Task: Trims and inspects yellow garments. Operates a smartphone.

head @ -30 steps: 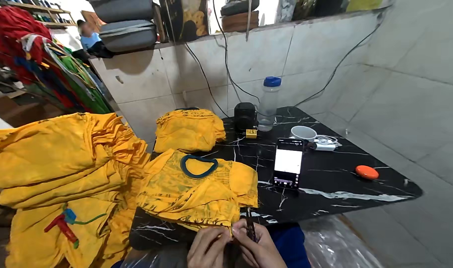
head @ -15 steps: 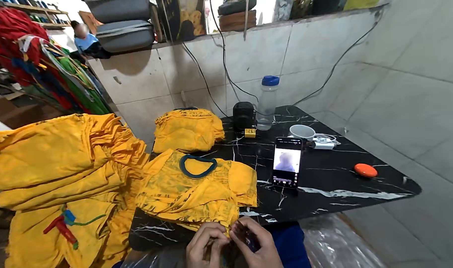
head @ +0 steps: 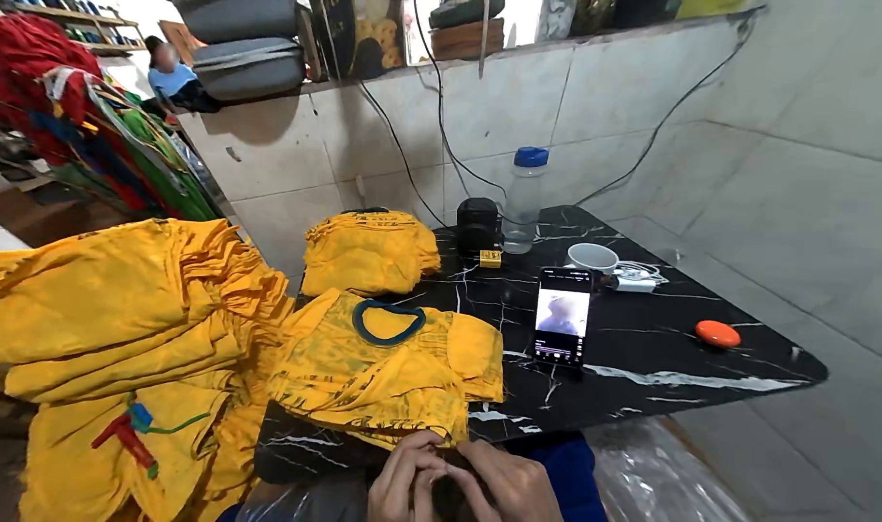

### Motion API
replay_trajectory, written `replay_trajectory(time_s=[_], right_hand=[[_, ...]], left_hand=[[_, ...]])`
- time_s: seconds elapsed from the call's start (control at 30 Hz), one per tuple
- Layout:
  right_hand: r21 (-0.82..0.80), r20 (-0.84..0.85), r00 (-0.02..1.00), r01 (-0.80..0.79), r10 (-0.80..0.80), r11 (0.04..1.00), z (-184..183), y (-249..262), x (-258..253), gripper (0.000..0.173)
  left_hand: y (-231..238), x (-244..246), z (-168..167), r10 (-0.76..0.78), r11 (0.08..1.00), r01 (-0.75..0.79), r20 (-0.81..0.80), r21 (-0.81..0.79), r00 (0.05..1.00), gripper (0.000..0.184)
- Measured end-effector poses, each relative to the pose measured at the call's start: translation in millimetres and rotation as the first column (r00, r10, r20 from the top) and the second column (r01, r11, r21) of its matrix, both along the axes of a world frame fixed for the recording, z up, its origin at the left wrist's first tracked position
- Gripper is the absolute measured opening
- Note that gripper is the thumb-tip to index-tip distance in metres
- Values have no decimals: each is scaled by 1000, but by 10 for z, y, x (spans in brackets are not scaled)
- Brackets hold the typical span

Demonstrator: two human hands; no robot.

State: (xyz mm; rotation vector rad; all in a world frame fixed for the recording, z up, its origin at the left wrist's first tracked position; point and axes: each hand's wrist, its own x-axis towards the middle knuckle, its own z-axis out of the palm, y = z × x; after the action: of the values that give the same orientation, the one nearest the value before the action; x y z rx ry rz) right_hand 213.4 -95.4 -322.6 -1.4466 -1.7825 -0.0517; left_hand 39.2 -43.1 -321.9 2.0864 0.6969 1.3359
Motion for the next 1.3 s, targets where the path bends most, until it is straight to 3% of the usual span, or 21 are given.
replay_trajectory(time_s=[0.07, 0.1, 0.17, 0.23, 0.3, 0.33, 0.4, 0.43, 0.47, 0.57, 0.67, 0.73, 0.8, 0.83, 0.87, 0.93, 1.0, 1.07, 1.17, 1.23, 1.3], right_hand=[[0, -124, 991, 49, -49, 999, -14, 16, -66, 32], [-31, -264, 963, 54, -60, 998, -16, 32, -99, 31], [-131, -582, 813, -71, -18, 989, -25, 80, -126, 25], [-165, -775, 631, -228, 17, 960, -19, 138, -125, 16], [-155, -824, 565, -279, 32, 948, -46, 191, -120, 10], [-151, -825, 564, -282, 36, 947, -53, 209, -104, 11], [-142, -822, 567, -286, 48, 948, -60, 234, -65, 15], [-134, -823, 565, -292, 58, 947, -65, 250, -49, 16], [-122, -825, 561, -304, 74, 945, -70, 266, -34, 17], [-93, -848, 519, -346, 108, 934, -37, 266, -21, 13], [-95, -872, 479, -366, 100, 926, 62, 217, -87, 11], [-88, -869, 484, -353, 101, 931, 91, 196, -118, 11], [-57, -864, 489, -325, 116, 944, 86, 190, -106, 14], [-59, -842, 529, -285, 105, 957, 75, 187, -90, 16], [-83, -789, 610, -221, 71, 972, 51, 179, -65, 16], [-173, -554, 832, -61, -46, 983, -33, 153, 11, 21], [-267, -374, 921, 4, -108, 964, -118, 129, 34, 30], [-348, -349, 931, -19, -111, 937, -158, 106, 6, 33], [-324, -469, 878, -74, -93, 943, -158, 88, -46, 17], [-309, -543, 832, -74, -112, 948, -118, 87, -74, 16], [-373, -519, 839, -49, -165, 926, -100, 89, -87, 27]], left_hand=[[8, -11, -8, -9, 1000, 9, 17, -18, 1000, 10], [11, -15, -11, -12, 999, 13, 27, -29, 1000, 10], [12, -29, -4, -17, 999, 20, 43, -49, 999, 7], [13, -65, 16, -12, 998, 14, 41, -66, 999, 5], [12, -165, 62, -19, 992, 9, -79, -124, 997, 6], [24, -254, 99, -79, 983, 39, -223, -177, 972, 10], [108, -430, 148, -292, 940, 142, -515, -310, 806, 21], [149, -488, 146, -343, 927, 167, -575, -336, 743, 24], [174, -527, 129, -320, 938, 161, -587, -307, 744, 23], [185, -512, 80, -106, 989, 50, -437, -137, 893, 12], [109, -280, 88, 69, 988, -110, -337, -105, 939, 24], [67, -124, 106, 101, 984, -153, -420, -93, 902, 32], [109, -44, 98, 119, 985, -160, -445, -56, 887, 19], [163, -36, 96, 162, 982, -185, -385, -22, 908, 17], [224, -44, 114, 221, 974, -227, -290, 15, 931, 17], [355, -101, 216, 225, 974, -221, -118, 48, 967, 34], [438, -150, 287, 191, 979, -182, -105, 87, 976, 44], [445, -191, 222, 146, 985, -115, -257, 130, 955, 33], [436, -229, 26, 131, 977, -17, -536, 212, 834, 19], [412, -251, -49, 152, 969, -24, -515, 247, 844, 17], [383, -273, -72, 136, 972, -36, -426, 234, 894, 18]])
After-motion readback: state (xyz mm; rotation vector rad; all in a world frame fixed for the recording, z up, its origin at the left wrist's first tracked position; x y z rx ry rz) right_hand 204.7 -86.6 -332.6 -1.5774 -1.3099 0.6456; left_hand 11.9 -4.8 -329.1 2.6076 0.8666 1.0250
